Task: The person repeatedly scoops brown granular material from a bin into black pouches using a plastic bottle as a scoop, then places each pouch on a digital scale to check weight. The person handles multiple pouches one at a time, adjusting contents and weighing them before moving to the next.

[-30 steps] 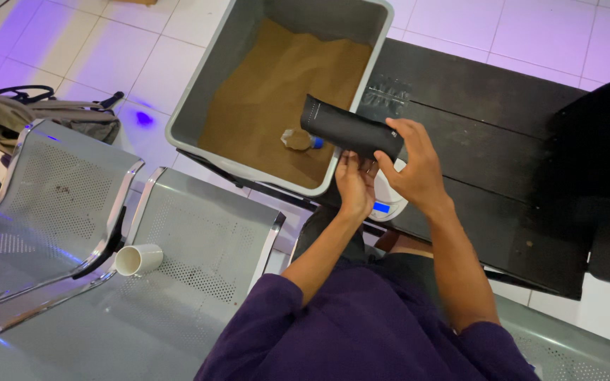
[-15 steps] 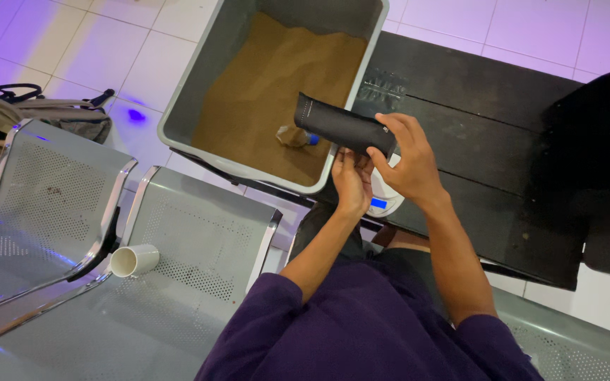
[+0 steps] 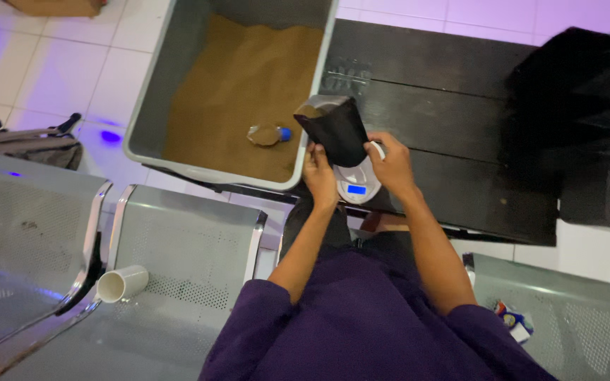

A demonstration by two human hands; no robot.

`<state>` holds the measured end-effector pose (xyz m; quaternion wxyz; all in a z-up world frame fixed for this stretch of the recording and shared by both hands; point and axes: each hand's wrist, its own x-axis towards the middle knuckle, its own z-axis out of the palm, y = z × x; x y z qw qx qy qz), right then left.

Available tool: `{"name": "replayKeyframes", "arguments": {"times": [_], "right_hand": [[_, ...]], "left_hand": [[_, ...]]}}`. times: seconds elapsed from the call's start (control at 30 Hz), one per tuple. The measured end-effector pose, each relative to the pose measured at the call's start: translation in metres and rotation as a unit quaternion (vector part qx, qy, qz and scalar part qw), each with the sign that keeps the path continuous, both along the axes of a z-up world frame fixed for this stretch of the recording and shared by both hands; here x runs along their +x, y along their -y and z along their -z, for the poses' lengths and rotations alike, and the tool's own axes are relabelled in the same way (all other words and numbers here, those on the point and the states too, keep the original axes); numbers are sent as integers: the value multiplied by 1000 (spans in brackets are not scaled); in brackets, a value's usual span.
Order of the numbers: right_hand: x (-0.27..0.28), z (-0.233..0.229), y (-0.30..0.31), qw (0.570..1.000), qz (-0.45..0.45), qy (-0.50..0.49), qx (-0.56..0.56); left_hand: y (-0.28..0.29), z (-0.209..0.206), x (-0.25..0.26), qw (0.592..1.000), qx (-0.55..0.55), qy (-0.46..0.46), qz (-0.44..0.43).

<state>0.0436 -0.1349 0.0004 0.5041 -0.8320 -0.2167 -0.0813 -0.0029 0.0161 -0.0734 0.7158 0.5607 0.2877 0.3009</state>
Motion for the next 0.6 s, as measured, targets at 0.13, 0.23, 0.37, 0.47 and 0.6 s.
{"name": "replayKeyframes", "arguments": {"times": [0.13,0.23,0.37,0.47,0.6], "right_hand": [[-12,5,13,999,19,26,-17],[-16,25,25,998,40,37,-26],[-24,39,40,998,48,40,-16],[-37,45,50,997,56,47,3],[-43,67,61,995,97,21,11]], "left_hand": [[0,0,-5,995,73,11,67],[1,-1,-8,986,100,25,130],[1,-1,-20,969,157,39,185],[-10,-11,-28,962,180,71,192],[-26,2,-35,975,137,56,169]]}}
